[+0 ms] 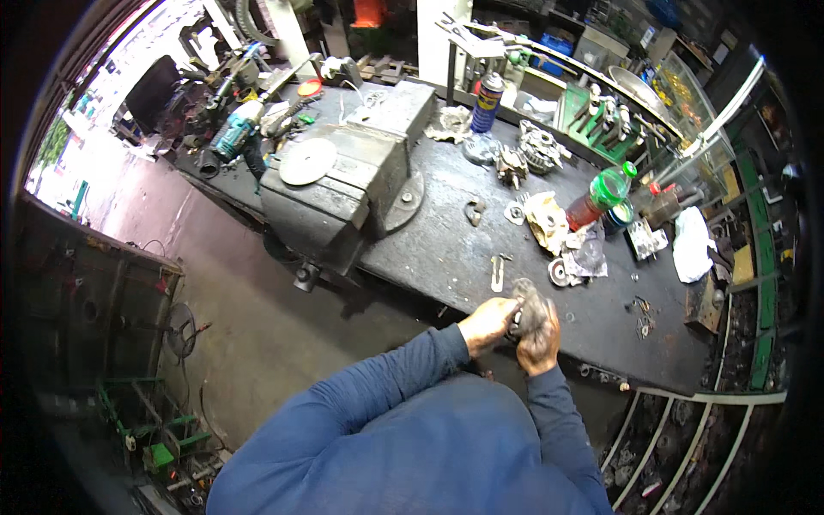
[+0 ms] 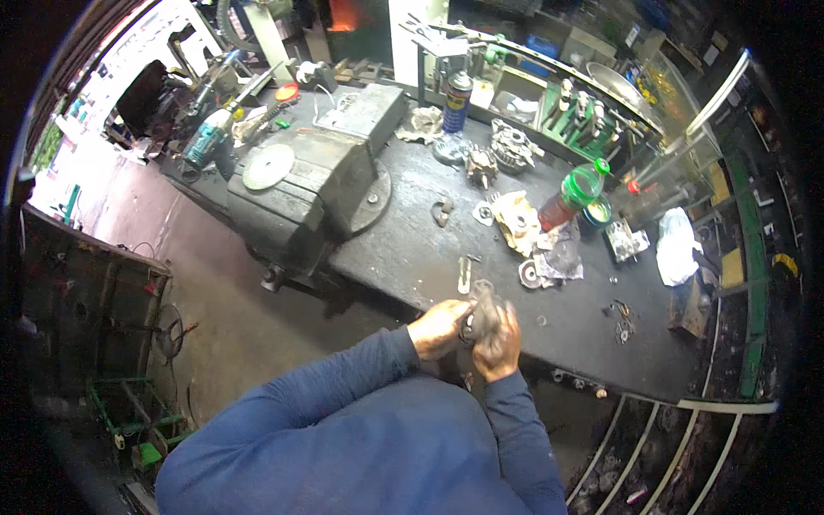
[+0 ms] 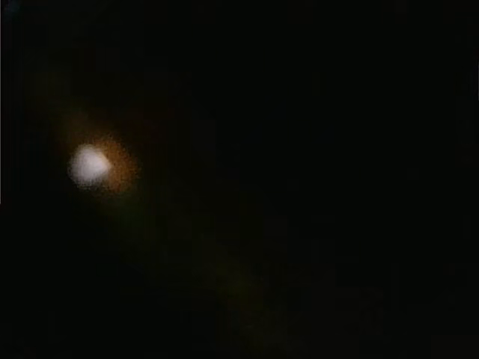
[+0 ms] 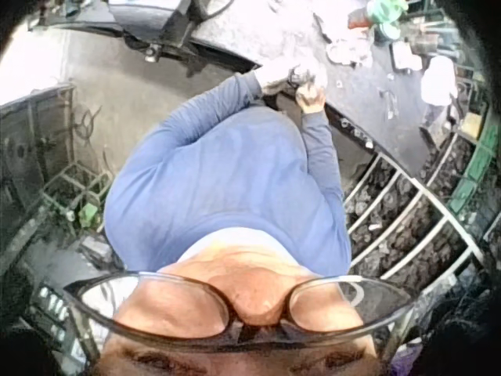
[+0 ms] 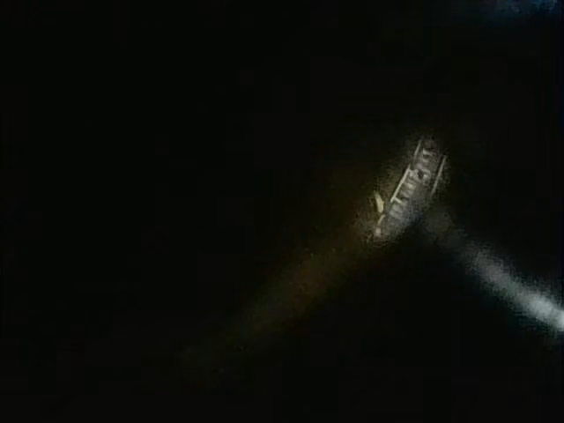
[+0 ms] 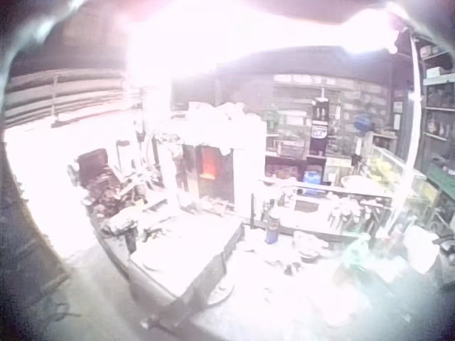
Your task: The person organizes small mechanical parts on a workbench, retrieves a thin metal strip from a shelf, and uses it to scrape the interior of a cylindrical metal part. They also handle a red-handled screwdriver and a yellow container while working on the bench.
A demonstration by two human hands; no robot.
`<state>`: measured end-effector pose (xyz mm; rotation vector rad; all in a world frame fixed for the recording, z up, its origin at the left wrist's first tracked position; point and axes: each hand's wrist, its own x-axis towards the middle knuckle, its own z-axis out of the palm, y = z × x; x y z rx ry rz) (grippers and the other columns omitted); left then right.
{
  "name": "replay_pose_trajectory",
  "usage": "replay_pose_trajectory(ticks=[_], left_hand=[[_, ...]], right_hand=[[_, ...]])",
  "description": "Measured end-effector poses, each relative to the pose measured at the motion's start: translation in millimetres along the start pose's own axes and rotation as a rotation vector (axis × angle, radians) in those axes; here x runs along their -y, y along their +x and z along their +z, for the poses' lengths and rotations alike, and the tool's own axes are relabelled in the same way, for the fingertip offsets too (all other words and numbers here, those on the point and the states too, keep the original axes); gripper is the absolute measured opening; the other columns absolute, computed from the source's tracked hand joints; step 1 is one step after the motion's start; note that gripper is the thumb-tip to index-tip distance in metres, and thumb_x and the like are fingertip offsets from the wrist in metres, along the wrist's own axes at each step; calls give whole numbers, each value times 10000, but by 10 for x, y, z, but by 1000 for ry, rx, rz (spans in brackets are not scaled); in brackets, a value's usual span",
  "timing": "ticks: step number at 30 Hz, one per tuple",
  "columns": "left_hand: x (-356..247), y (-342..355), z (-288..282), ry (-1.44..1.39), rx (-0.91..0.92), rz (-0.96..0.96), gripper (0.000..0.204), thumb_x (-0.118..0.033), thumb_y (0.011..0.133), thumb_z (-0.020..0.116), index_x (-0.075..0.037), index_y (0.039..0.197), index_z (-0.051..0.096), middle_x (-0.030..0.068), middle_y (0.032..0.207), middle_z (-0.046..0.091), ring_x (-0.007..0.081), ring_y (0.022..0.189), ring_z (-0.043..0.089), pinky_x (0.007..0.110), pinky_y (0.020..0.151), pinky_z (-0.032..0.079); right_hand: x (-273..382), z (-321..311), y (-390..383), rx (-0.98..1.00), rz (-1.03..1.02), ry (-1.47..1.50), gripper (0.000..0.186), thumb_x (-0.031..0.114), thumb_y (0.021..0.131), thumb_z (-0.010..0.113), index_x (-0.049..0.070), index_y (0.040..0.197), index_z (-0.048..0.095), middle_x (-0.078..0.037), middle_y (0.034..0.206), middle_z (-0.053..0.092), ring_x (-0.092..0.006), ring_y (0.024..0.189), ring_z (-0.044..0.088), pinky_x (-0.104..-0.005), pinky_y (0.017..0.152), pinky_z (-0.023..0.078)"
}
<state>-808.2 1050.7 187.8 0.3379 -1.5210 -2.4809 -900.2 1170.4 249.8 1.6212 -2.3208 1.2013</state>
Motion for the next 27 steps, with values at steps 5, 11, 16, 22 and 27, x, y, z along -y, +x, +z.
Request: replay_pose_trajectory(ticks=[5,11,16,22,27], left_hand=[[-767,-144,177,320,-21,-45,431,-340,1109,474,33,1148,687,117,1067,745,155,928,644,353,874,532],[-1116,-349,35,660,193,372,244,-99,921,706,-53,1160,728,152,1132,746,281,1050,695,378,977,518],[-890,-201,-179,-510,56,-423,478,-424,1058,515,-77,1379,588,111,1323,667,244,1110,666,428,968,530],[-639,-124,-64,-672,-225,-307,380,-309,1099,467,-40,1346,572,120,1275,678,249,1158,668,404,1026,530],[-532,68,311,-571,-196,-185,399,-290,1117,407,-78,1434,524,51,1319,651,193,1211,608,357,1086,467]], right_hand=[[-30,220,112,-155,300,247,367,254,1026,483,-21,1170,680,-233,1109,721,-390,1009,706,-431,861,538],[-455,79,-37,-409,802,484,389,235,1095,394,-66,1102,641,-140,968,689,-236,919,676,-382,829,553],[234,-116,250,-123,276,658,496,200,952,614,9,1403,532,-206,1357,589,-362,1203,616,-553,1009,515],[343,232,74,147,265,-219,829,263,788,702,20,1531,427,-198,1602,368,-436,1489,305,-653,1217,192],[272,-57,25,-67,124,-312,305,230,784,675,14,997,704,-244,1348,571,-464,1342,458,-653,1141,313]])
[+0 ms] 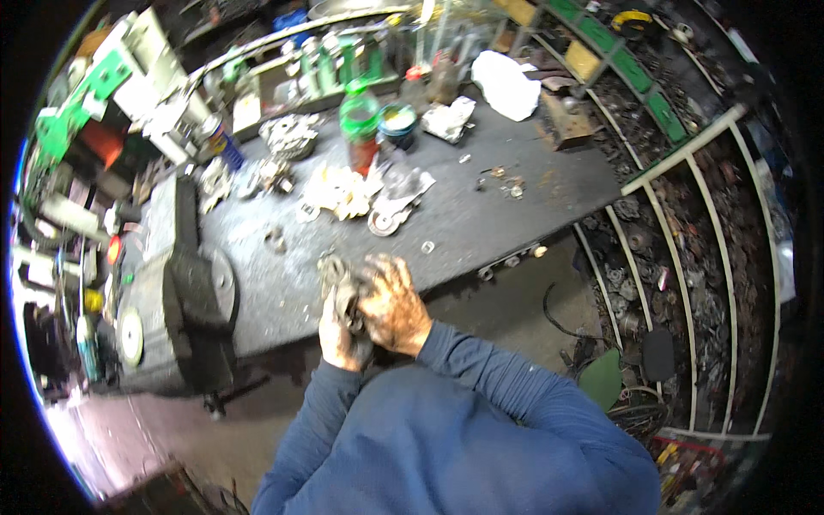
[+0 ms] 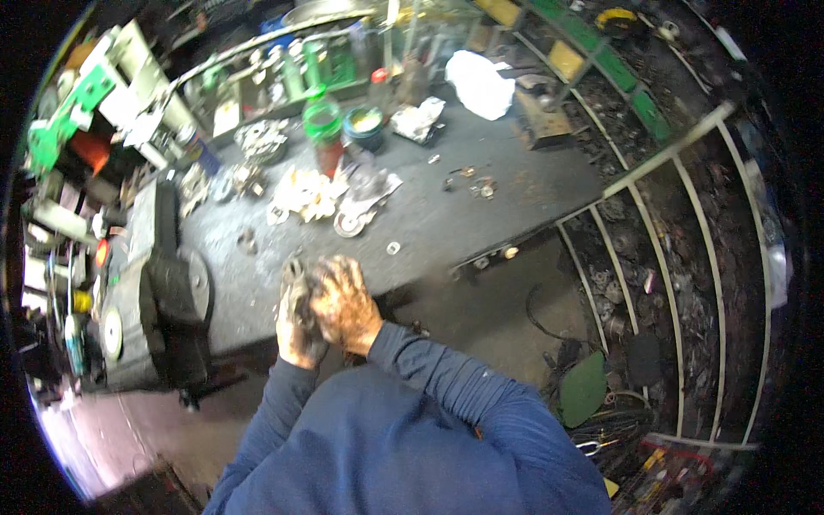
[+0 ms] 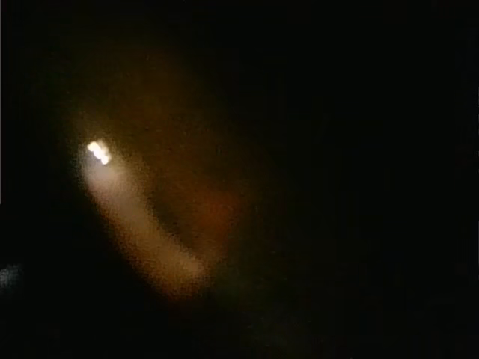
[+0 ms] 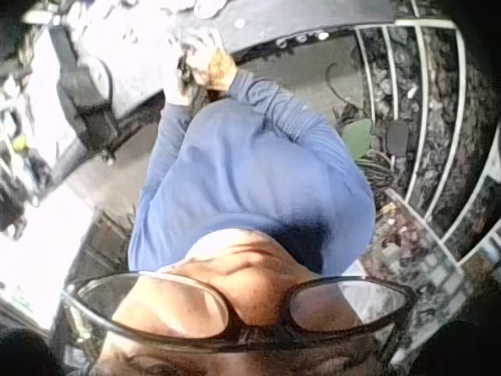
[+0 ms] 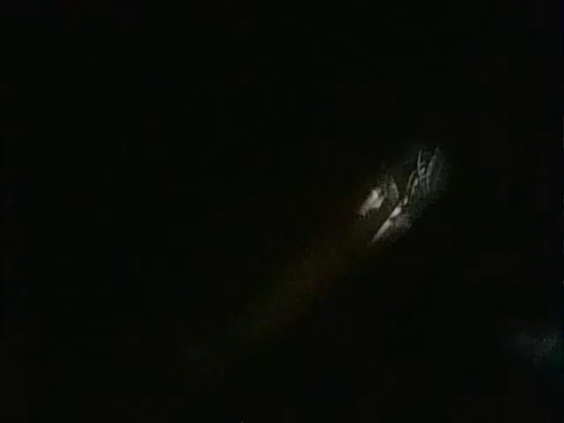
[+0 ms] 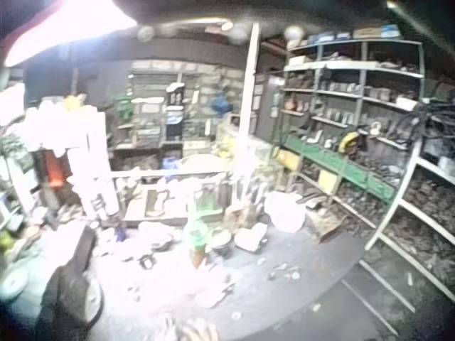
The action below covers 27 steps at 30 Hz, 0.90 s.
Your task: The person organizes small mechanical parts on a workbench, retrieves a thin metal strip from a shelf, and uses it to scrape the interior of a cylindrical metal part. They also handle a red-handled screwdriver and a yellow container while working on the bench.
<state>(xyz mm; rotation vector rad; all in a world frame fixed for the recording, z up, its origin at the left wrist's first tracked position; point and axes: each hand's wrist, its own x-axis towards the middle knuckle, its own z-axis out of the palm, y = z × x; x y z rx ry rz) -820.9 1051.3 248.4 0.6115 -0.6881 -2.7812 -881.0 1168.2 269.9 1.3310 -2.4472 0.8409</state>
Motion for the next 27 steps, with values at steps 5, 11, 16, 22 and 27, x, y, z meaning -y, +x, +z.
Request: replay_pose_trajectory(ticks=[5,11,16,22,27], left_hand=[[177,289,-31,16,95,-255,553,-498,993,546,-78,1350,592,94,1275,676,249,1179,633,437,1016,500],[860,424,810,110,387,-515,675,-508,1007,518,-94,1533,433,140,1504,522,270,1336,542,413,1134,433],[1854,252,1368,412,476,-530,645,-498,1051,528,3,1455,487,114,1421,575,231,1285,557,398,1102,451],[2455,145,2334,1289,809,-199,261,-163,1037,633,67,1104,737,106,1177,732,148,1073,646,303,952,515],[2663,413,2458,703,570,-636,418,-145,1023,621,24,1399,561,178,1335,649,291,1120,696,432,979,568]], right_hand=[[-357,-478,-360,-190,210,295,357,259,794,848,12,918,623,-251,1137,579,-413,1091,563,-479,951,484],[-903,-1034,-787,-226,218,131,702,459,919,715,112,1494,509,-229,1343,521,-447,1256,505,-502,1096,427],[-2001,-1322,-1451,-297,284,117,444,315,840,608,14,1162,654,-254,1105,640,-453,1036,606,-507,967,494],[-2662,-1878,-2290,-476,763,305,398,271,952,489,0,1172,679,-228,1077,731,-429,1031,700,-468,916,558],[-3067,-2787,-2382,-586,829,447,384,230,926,493,6,1178,676,-226,1072,744,-412,945,733,-446,909,575]])
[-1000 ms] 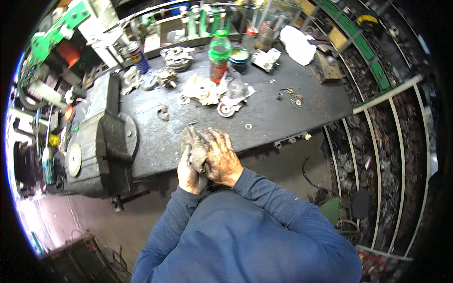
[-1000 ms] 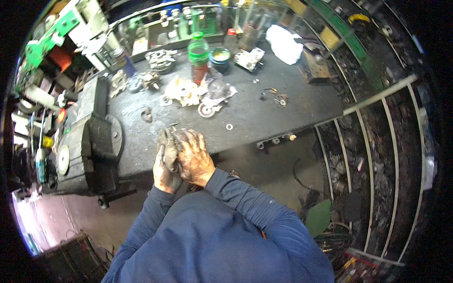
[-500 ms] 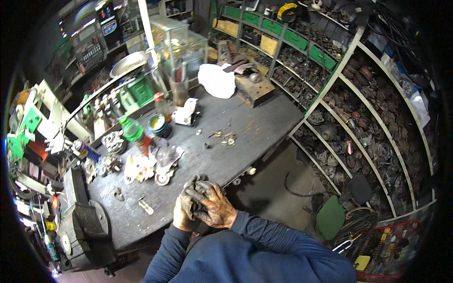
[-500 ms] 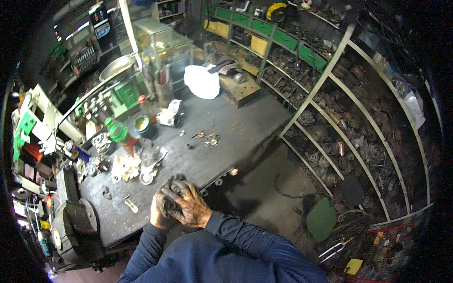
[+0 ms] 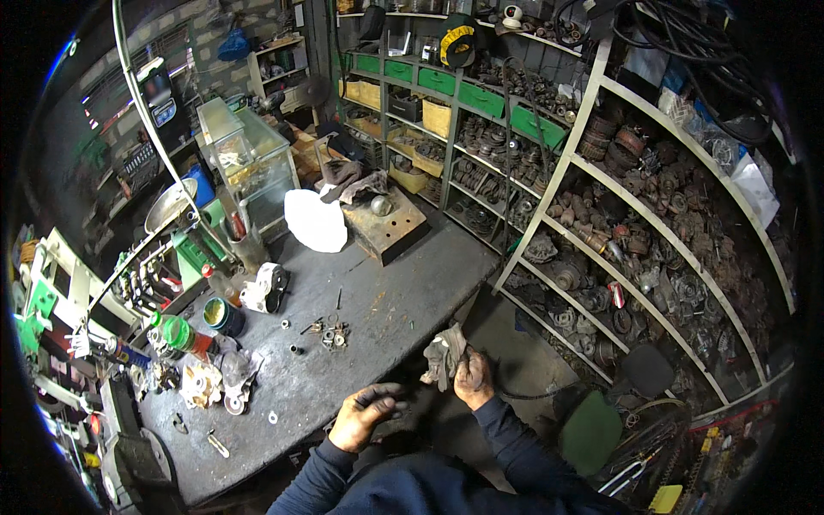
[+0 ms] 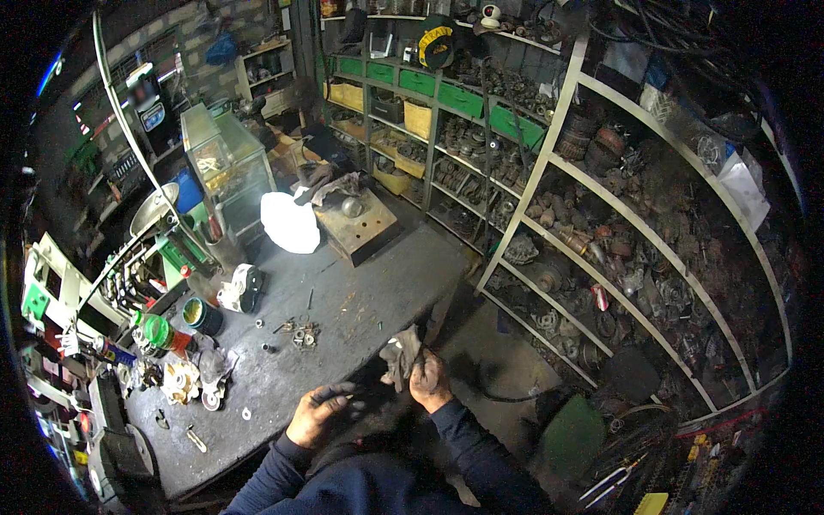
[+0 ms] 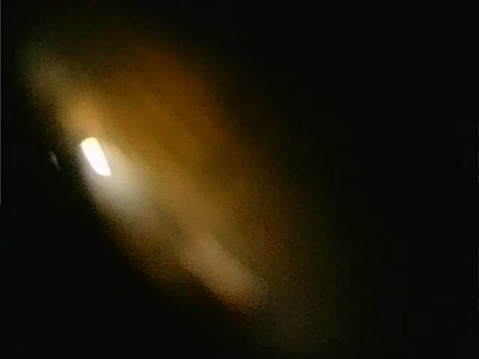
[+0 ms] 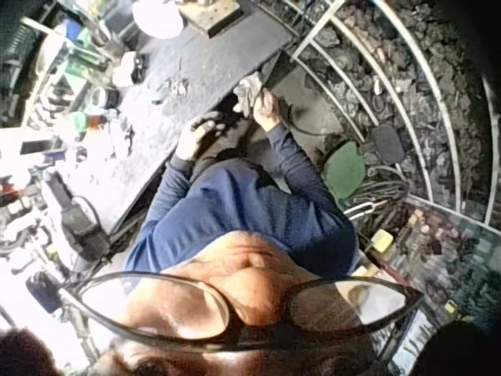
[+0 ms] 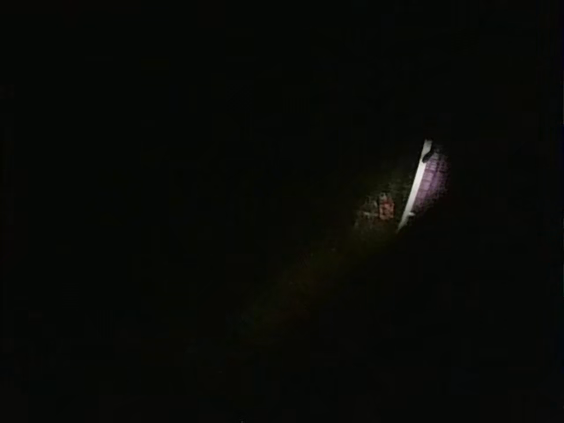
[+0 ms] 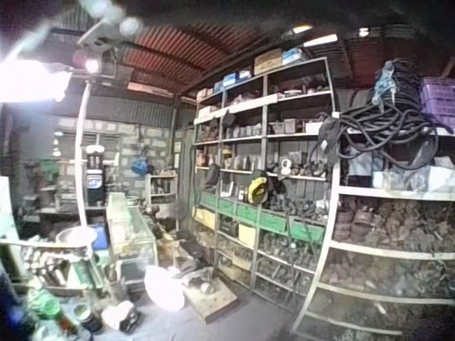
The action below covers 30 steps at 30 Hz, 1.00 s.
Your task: The person organizes small mechanical parts on a workbench, retrieves a thin metal strip from a shelf, and uses it to scrape the interior of a cylindrical metal part. They also handle a red-handled screwdriver and a yellow container while working on the bench.
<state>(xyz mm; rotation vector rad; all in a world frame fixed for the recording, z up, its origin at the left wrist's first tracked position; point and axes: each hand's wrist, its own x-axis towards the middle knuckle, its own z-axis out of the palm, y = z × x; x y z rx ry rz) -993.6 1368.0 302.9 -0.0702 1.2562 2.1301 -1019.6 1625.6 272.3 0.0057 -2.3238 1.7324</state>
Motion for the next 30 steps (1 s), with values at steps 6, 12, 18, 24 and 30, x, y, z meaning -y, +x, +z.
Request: replay_pose_trajectory(ticks=[6,12,18,24,30], left_hand=[[365,711,-246,-622,374,157,577,-501,1034,516,-93,1442,541,107,1424,611,272,1304,574,474,1134,434],[456,1237,7,85,1,295,342,-238,1067,447,-65,1320,600,94,1260,677,253,1184,635,419,1045,506],[308,1623,67,-473,-46,138,361,-253,1006,574,-54,1304,614,110,1273,679,268,1145,653,424,1033,519],[-16,2311,198,-75,-74,404,474,-339,986,623,-14,1331,608,139,1256,691,269,1099,684,431,1023,530],[-5,2929,1355,-241,-214,151,384,-287,1001,647,-12,1268,647,105,1140,720,221,1004,692,371,922,563]], right_hand=[[328,363,138,375,-417,-639,520,250,831,627,68,1318,633,-198,1549,419,-412,1425,372,-579,1174,302],[117,180,282,264,-463,-778,304,230,823,649,118,1081,762,-151,1551,467,-422,1430,362,-587,1177,278],[-101,6,729,191,-468,-409,255,238,809,807,72,976,710,-181,1268,556,-411,1253,496,-517,1084,402],[-520,-798,1556,182,-394,-324,662,471,877,778,53,1347,572,-231,1331,497,-428,1228,522,-519,1051,448],[-777,-1370,2283,586,-562,-250,688,307,881,754,89,1482,500,-194,1384,551,-422,1265,554,-486,1069,474]])
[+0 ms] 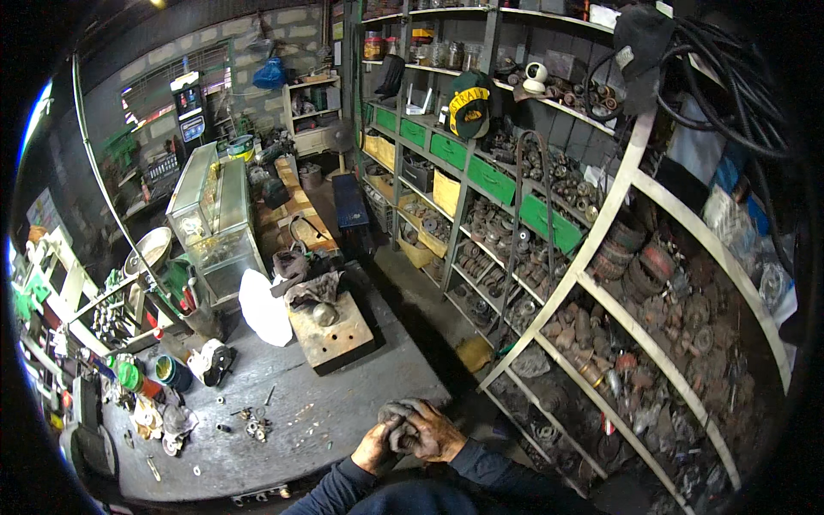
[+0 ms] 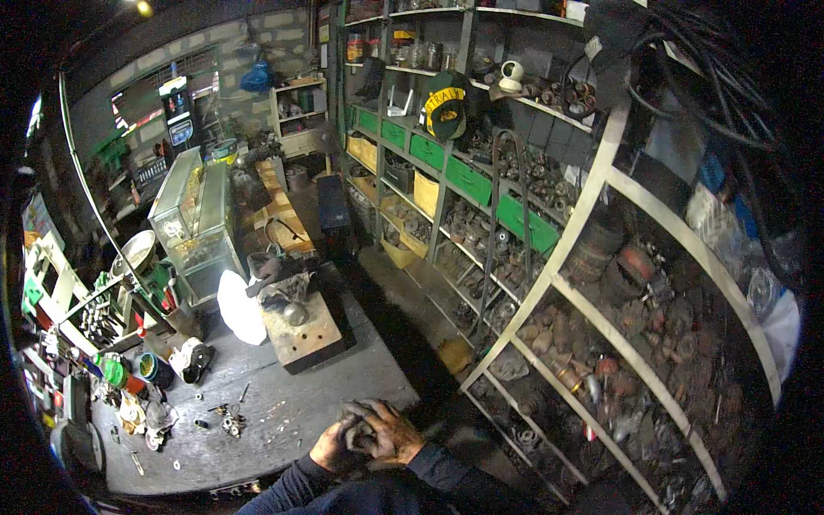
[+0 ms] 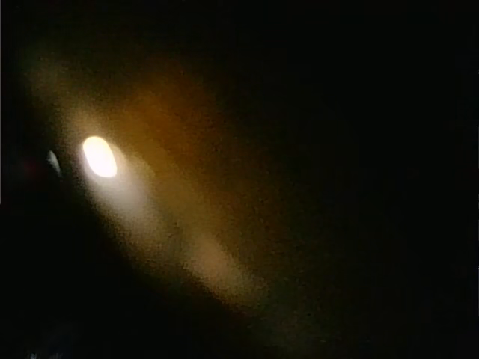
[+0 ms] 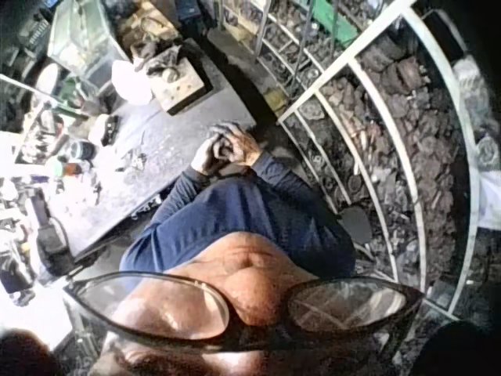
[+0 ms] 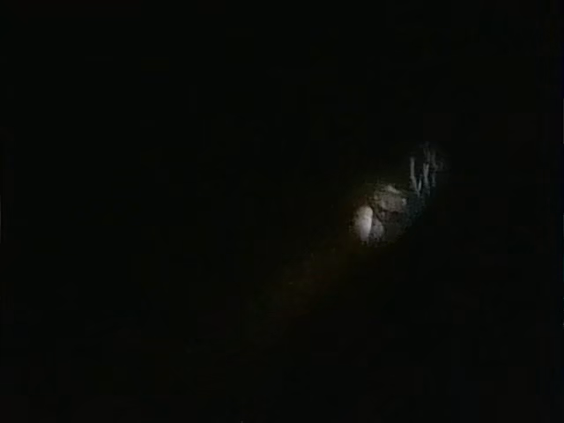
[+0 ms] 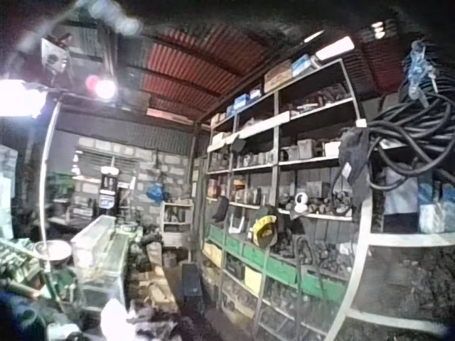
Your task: The person organizes small mechanical parts on a workbench, retrieves a thin metal strip from a shelf, and uses it to scrape the interior of a cylindrical metal part. They also handle a red-handled screwdriver and a yellow container while working on the bench.
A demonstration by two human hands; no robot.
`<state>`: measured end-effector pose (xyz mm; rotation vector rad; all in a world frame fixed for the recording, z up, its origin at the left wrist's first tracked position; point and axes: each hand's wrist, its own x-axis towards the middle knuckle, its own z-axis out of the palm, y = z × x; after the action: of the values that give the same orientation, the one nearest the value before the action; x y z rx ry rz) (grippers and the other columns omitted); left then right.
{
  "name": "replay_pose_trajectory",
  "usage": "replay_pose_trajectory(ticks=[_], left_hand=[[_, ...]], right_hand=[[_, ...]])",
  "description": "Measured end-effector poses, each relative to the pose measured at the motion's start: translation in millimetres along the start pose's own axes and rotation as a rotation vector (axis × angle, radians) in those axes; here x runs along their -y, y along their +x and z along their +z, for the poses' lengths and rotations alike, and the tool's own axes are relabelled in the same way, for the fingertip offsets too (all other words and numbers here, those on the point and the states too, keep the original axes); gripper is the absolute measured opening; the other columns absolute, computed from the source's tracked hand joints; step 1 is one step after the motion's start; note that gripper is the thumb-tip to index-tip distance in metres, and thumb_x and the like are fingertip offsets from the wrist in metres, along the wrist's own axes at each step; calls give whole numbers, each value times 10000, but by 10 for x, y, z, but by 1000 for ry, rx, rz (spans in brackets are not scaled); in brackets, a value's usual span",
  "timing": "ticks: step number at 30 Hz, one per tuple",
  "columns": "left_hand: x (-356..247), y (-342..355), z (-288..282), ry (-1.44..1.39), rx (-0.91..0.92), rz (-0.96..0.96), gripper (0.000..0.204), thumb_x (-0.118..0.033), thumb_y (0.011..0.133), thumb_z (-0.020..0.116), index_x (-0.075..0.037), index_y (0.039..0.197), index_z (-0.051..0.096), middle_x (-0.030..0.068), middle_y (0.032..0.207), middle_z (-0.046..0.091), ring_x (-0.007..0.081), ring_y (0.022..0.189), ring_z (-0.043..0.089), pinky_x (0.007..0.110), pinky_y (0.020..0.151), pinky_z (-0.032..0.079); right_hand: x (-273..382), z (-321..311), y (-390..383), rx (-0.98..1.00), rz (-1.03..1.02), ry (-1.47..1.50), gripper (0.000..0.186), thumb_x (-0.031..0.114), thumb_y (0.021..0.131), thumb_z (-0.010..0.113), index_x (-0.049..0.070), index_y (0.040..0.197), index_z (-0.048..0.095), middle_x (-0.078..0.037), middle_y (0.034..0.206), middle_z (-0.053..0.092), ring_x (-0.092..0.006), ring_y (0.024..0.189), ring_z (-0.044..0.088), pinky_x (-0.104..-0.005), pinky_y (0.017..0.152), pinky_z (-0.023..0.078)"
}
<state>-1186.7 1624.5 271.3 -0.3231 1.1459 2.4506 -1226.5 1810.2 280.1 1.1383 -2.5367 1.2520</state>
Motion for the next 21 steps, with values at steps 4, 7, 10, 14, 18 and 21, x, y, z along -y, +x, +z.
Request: replay_pose_trajectory(ticks=[4,7,10,14,18,21], left_hand=[[-29,282,120,350,-50,263,352,-207,970,723,29,1225,662,106,1124,742,189,989,701,325,885,559],[-392,130,132,603,-210,290,339,-79,911,770,32,1212,661,90,1127,746,186,998,700,329,918,560],[-471,120,-423,873,-397,262,533,-179,786,877,32,1224,659,141,1072,753,220,963,715,361,891,565],[-416,64,-574,1705,-981,337,750,-182,720,853,-15,1374,527,245,1308,556,438,1211,562,484,1040,477],[-596,203,-330,1431,-1069,680,501,-74,790,755,-19,1257,583,254,1281,546,448,1225,538,483,1045,451],[-504,412,-220,1482,-1127,777,424,-76,821,711,-18,1227,603,276,1291,541,470,1227,533,505,1048,444]], right_hand=[[-509,-344,165,211,158,59,662,135,889,679,131,1522,482,-181,1470,545,-400,1315,551,-450,1102,473],[-792,-609,343,3,264,152,427,199,949,692,71,1352,627,-175,1240,679,-346,1112,668,-411,970,535],[-1271,-795,411,-191,450,280,301,206,970,710,54,1228,682,-79,1001,702,-172,840,657,-338,792,545],[-1643,-1299,465,-178,530,200,272,224,997,701,46,1201,681,-72,957,717,-180,876,661,-340,802,531],[-2297,-1702,727,-118,602,179,239,207,1016,677,27,1172,686,-95,1040,732,-180,973,681,-334,855,536],[-2822,-1988,1305,-70,540,190,265,228,1007,686,-1,1142,687,-141,1087,739,-229,1011,700,-361,887,540]])
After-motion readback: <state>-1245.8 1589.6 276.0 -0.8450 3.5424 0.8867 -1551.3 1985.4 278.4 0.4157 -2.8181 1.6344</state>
